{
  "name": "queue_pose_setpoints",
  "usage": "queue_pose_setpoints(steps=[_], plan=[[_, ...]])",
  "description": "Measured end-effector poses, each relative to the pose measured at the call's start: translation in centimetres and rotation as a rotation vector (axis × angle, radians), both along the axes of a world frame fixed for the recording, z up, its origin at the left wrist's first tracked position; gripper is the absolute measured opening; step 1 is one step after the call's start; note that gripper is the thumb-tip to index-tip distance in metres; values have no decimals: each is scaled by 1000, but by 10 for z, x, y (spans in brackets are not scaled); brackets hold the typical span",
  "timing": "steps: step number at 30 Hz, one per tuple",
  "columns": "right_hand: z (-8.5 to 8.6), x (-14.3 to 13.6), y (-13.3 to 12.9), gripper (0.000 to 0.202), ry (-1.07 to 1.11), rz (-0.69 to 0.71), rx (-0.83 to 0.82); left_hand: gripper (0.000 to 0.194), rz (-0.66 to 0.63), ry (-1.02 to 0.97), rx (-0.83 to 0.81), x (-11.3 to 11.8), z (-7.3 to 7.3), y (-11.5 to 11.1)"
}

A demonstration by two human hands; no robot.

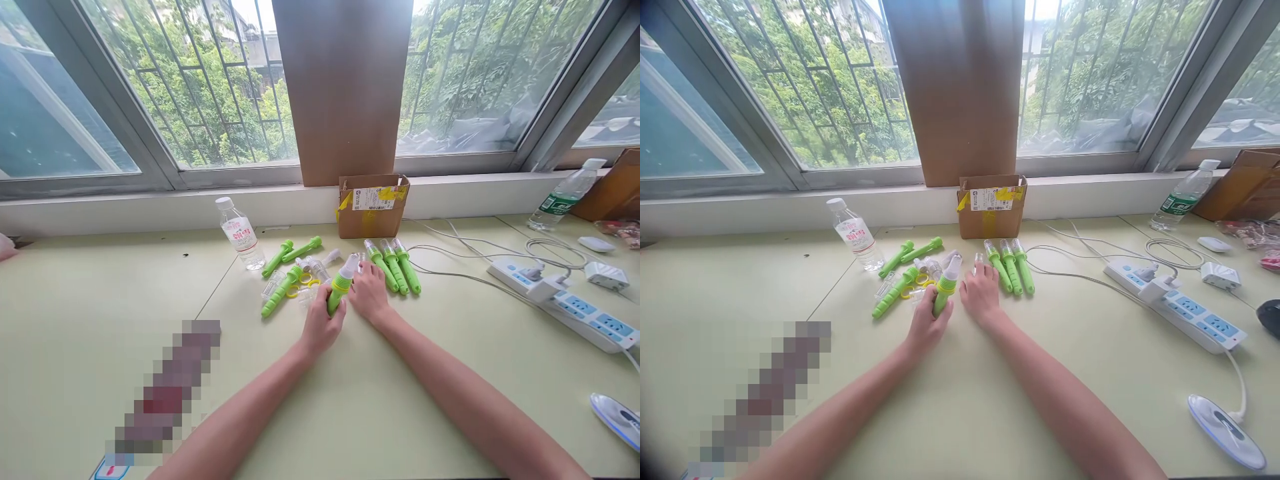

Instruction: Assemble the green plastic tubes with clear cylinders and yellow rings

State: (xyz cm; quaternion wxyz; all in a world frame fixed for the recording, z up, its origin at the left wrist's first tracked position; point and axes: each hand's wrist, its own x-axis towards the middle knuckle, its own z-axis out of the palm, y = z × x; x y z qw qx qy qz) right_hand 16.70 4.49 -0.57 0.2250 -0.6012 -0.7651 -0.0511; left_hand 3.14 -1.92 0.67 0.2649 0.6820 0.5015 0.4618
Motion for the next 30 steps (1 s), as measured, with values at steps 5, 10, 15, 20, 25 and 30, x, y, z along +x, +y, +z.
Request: queue_pose_setpoints(steps=[5, 10, 15, 20, 25, 30], plan=[[-1, 1, 3, 25, 52, -77, 78, 15, 8, 3, -9, 1, 2, 0], [-6, 2, 7, 16, 30, -21, 9, 15, 7, 17, -26, 0, 3, 0], [-2, 3, 7, 6, 258, 37, -31, 13, 16, 23, -26, 0, 2, 0], [11, 10, 14, 22, 982, 260, -143, 12, 29, 20, -33, 0, 2, 0], [32, 24, 22, 22, 1500, 281, -245, 12, 58, 45, -6, -1, 3, 2], [57, 36, 24, 27, 1605, 227, -77, 15, 85, 71, -23, -2, 1, 4]])
